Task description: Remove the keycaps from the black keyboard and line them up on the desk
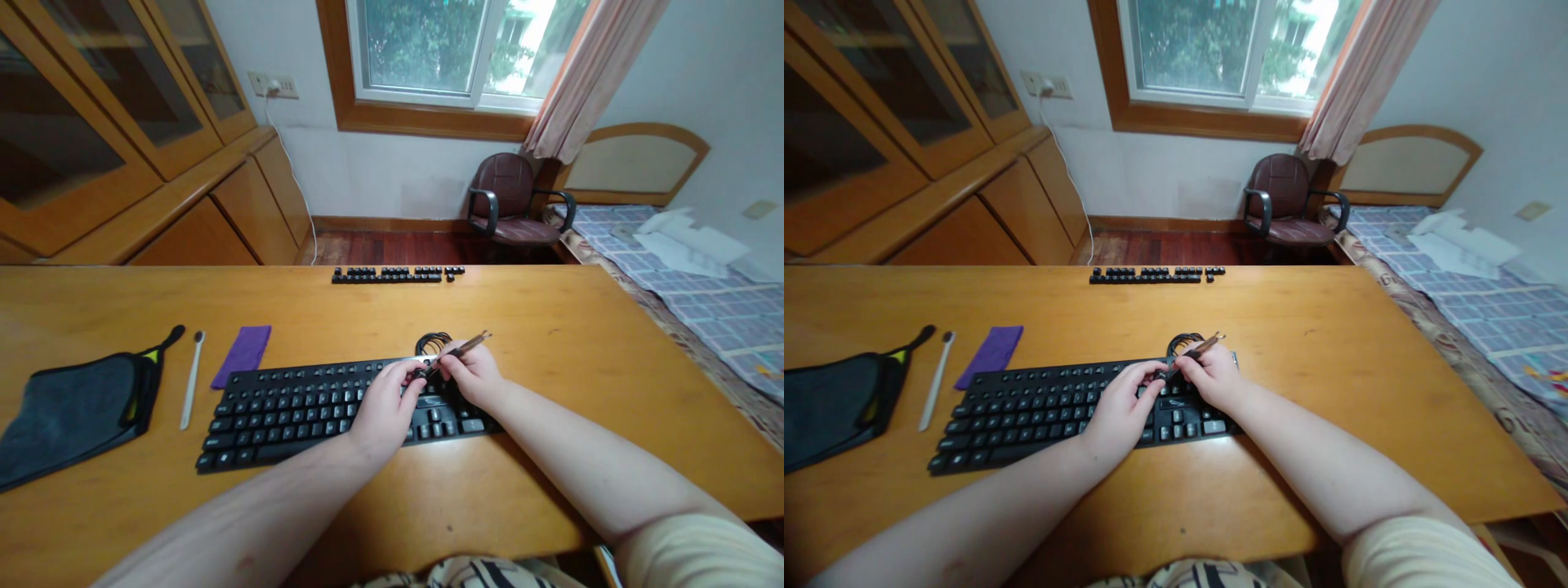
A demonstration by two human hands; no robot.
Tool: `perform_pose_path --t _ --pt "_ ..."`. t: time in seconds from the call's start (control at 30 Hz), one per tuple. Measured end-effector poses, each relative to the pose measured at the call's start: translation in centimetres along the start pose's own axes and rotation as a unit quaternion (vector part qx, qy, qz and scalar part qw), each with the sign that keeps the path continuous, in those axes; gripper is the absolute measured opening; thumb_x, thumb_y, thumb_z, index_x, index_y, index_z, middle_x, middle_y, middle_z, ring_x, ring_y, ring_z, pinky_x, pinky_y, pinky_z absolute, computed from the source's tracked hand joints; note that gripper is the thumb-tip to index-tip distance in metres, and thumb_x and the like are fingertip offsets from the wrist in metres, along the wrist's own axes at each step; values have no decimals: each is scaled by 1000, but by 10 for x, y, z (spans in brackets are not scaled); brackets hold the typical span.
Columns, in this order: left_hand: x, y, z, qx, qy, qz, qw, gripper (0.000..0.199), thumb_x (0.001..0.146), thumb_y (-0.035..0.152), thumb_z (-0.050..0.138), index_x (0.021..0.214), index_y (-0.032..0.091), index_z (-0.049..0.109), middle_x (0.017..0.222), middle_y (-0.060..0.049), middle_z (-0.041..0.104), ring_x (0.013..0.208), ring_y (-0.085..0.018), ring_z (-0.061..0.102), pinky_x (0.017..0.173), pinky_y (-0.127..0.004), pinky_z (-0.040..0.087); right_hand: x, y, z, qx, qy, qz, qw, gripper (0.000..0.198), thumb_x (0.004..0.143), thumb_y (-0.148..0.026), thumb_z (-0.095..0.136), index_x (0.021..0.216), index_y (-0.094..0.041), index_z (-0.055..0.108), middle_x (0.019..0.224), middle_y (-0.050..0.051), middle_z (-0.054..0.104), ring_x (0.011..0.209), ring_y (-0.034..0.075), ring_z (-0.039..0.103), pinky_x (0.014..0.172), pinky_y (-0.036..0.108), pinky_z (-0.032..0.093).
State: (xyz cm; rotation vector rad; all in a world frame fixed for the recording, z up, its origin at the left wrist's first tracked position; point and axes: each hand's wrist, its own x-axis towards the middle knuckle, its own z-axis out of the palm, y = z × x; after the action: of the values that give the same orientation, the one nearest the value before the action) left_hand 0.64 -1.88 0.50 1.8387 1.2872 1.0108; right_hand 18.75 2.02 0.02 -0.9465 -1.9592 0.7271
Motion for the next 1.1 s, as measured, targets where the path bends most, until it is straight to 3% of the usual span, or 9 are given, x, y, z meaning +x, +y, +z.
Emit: perform_pose_path --t 0.13,0.4,0.57,0.67,0.8,0.93,1.1 --pt "-1 1 0 -2 -2 12 1000 18 84 18 52 99 19 61 97 -5 65 90 -17 60 83 -32 49 1 -2 0 -13 -40 -41 998 40 92 -35 41 61 -17 57 56 1 56 55 12 54 56 24 43" --pt "1 -1 -1 -38 7 16 999 21 84 22 53 103 22 63 102 -4 67 96 -18 61 89 -32 47 1 -8 -2 88 -46 -120 988 23 90 -32 47 89 -17 64 77 7 67 74 15 62 71 29 51" --pt "4 -2 -4 -118 18 -33 992 22 87 27 48 98 20 67 99 -5 69 94 -18 62 88 -32 48 2 -8 -3 68 -39 -136 988 19 89 -26 49 97 -18 65 83 7 69 79 15 63 74 29 51" --pt "7 -1 -3 -152 7 -70 986 18 84 25 51 86 17 67 90 -5 70 87 -19 64 82 -32 50 3 -11 -5 46 -69 -178 980 19 88 -26 51 95 -17 66 84 8 68 79 15 63 73 27 51" --pt "8 -4 0 -183 -23 -98 978 14 81 24 54 87 17 65 88 -6 68 83 -18 64 77 -31 52 2 -12 -4 -4 -107 -224 969 21 88 -30 52 97 -17 65 85 8 68 79 14 63 72 26 51" --pt "6 -8 2 -172 7 -85 981 19 83 24 52 99 17 61 98 -7 65 91 -18 63 82 -32 50 1 -12 -1 -45 -93 -206 973 18 87 -28 53 96 -17 65 87 8 67 81 14 63 74 27 51" --pt "3 -6 3 -203 55 -85 974 24 82 22 51 105 17 56 105 -8 62 99 -18 59 91 -34 46 1 -12 0 -53 -42 -112 991 15 87 -25 53 90 -18 66 81 6 68 78 16 63 74 28 52"
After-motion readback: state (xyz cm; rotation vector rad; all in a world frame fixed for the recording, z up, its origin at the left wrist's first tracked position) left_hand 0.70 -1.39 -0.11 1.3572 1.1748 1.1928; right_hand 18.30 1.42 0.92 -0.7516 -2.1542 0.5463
